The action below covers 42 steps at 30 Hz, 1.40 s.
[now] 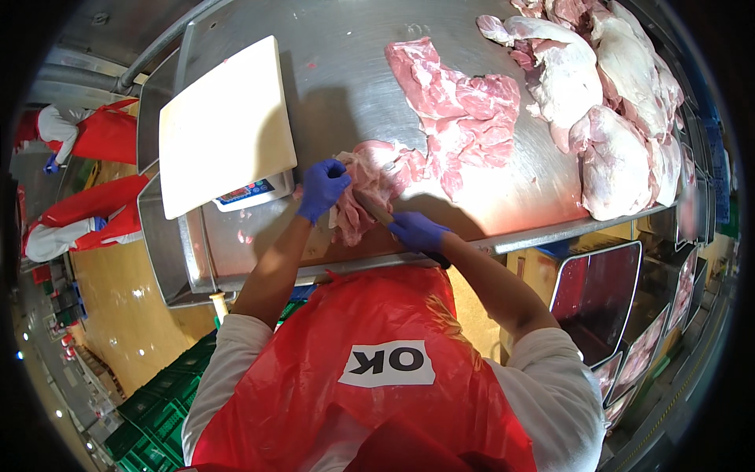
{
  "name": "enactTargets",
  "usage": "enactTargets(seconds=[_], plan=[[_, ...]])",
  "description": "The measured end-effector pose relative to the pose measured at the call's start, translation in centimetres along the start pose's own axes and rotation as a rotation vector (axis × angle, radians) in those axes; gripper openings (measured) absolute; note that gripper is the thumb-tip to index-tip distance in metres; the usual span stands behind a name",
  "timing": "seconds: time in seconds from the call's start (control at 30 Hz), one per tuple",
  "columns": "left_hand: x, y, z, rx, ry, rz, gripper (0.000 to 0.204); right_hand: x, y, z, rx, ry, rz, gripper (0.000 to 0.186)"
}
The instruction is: The person cuts raw meat into smaller pieces using a knife on a stainless steel table. They place the cut pieces into a green crate and occasionally use a digital scale to weigh portions. The person wears blue gloves and a red apron throughout the task.
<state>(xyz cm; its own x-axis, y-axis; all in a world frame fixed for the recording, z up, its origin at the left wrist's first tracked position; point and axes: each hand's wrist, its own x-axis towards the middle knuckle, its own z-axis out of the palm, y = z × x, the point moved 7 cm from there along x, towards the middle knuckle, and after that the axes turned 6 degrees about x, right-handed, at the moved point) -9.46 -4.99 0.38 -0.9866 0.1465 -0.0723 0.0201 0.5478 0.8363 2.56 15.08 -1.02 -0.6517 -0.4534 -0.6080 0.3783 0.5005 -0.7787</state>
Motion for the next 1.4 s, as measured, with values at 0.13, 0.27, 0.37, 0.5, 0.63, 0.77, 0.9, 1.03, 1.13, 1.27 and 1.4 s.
enactTargets(seconds=[0.13, 0.27, 0.37, 0.5, 0.63, 0.77, 0.9, 1.03, 1.13, 1.27, 1.4], plan=[[-0.2, 2.1, -0.7, -0.03, 0.023, 0.103, 0.013, 4.9, -0.8, 0.7, -0.134, 0.166, -0.327, 0.029], [-1.0, 0.5, -3.7, 0.004, 0.111, -0.032, 0.015, 1.6, -1.2, 0.3, -0.286, 0.011, -0.074, 0.028], [-5.0, -0.5, -6.4, 0.071, 0.237, -0.08, 0.016, -5.4, 1.4, -2.0, -0.763, -0.023, -0.082, 0.028], [-12.9, -6.9, -5.6, -0.189, 0.363, -0.301, 0.034, -9.9, 1.8, -4.5, -0.655, 0.088, -0.014, 0.024], [-13.2, -4.1, -3.1, 0.08, 0.321, -0.28, 0.054, -6.4, 2.1, -1.8, -0.508, 0.202, -0.119, 0.026], [-10.7, -0.3, -0.8, 0.381, 0.205, -0.169, 0.061, -0.3, -2.1, 1.7, -0.277, 0.287, -0.185, 0.028], [-10.8, -1.4, -1.2, 0.196, 0.296, -0.175, 0.057, 2.7, -3.6, 3.3, -0.221, 0.3, -0.226, 0.027], [-11.9, -2.8, -2.1, 0.088, 0.329, -0.177, 0.046, 3.5, -3.6, 3.7, -0.293, 0.279, -0.195, 0.026], [-12.2, -2.2, -2.3, 0.09, 0.302, -0.187, 0.035, 4.1, -4.4, 4.1, -0.328, 0.267, -0.233, 0.025], [-12.3, -2.1, -1.8, 0.119, 0.318, -0.145, 0.029, 5.6, -6.5, 5.0, -0.357, 0.237, -0.204, 0.025], [-12.2, -1.8, -1.6, 0.125, 0.353, -0.114, 0.028, 5.6, -5.5, 5.0, -0.447, 0.193, -0.162, 0.027]])
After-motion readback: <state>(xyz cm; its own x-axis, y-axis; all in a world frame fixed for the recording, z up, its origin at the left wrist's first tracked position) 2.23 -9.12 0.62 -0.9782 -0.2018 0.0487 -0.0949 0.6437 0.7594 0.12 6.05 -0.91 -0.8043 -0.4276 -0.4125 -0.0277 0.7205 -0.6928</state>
